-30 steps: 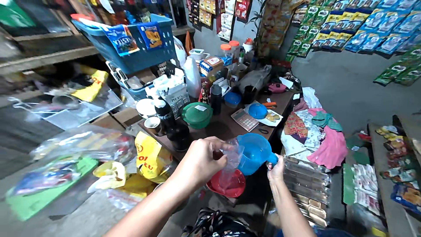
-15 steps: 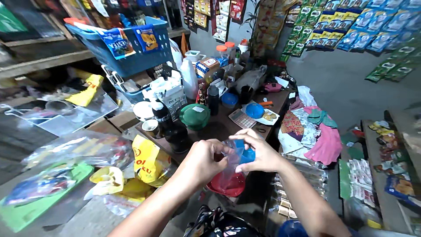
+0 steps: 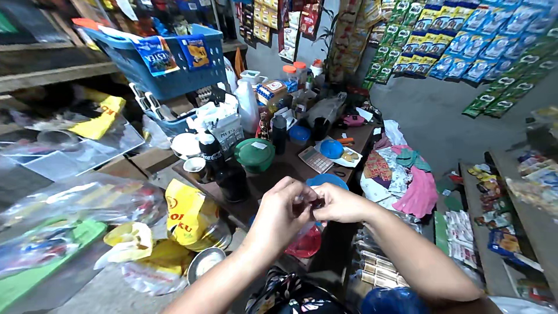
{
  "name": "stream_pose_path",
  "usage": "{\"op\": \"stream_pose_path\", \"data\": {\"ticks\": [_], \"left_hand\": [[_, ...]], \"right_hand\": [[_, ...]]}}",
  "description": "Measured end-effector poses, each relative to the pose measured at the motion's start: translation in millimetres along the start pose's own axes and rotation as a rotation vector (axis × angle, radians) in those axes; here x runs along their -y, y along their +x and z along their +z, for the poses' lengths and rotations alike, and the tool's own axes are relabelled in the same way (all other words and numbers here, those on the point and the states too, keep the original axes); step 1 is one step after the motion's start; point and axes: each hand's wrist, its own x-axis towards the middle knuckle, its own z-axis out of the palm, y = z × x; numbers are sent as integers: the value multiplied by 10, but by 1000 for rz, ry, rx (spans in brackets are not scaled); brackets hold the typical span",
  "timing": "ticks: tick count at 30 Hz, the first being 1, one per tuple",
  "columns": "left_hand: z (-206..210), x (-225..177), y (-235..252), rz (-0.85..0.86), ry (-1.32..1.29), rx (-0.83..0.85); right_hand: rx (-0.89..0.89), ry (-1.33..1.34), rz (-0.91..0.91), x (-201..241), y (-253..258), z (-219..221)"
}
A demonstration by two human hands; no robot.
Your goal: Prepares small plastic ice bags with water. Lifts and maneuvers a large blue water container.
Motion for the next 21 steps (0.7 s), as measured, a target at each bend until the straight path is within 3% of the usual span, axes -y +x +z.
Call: {"op": "stream_pose_path", "data": {"ticks": [3, 5, 9, 12, 15, 18, 21], "left_hand": [[87, 126, -32, 118, -44, -129], [103, 291, -56, 104, -135, -144], [124, 564, -48, -92, -359, 194], [170, 658, 8, -38, -517, 415], [306, 717, 11, 35, -643, 442], [340, 773, -18, 114, -617, 398], [358, 816, -95, 156, -419, 318]], "right_hand": [[-58, -56, 34, 46, -12, 20], [-81, -149, 29, 88, -40, 28], [-72, -346, 9, 179, -55, 50], [-79, -418, 18, 239, -55, 54], [-95, -465, 11, 243, -57, 40], [-161, -342, 23, 154, -76, 28], [-296, -5, 48, -88, -114, 44]]}}
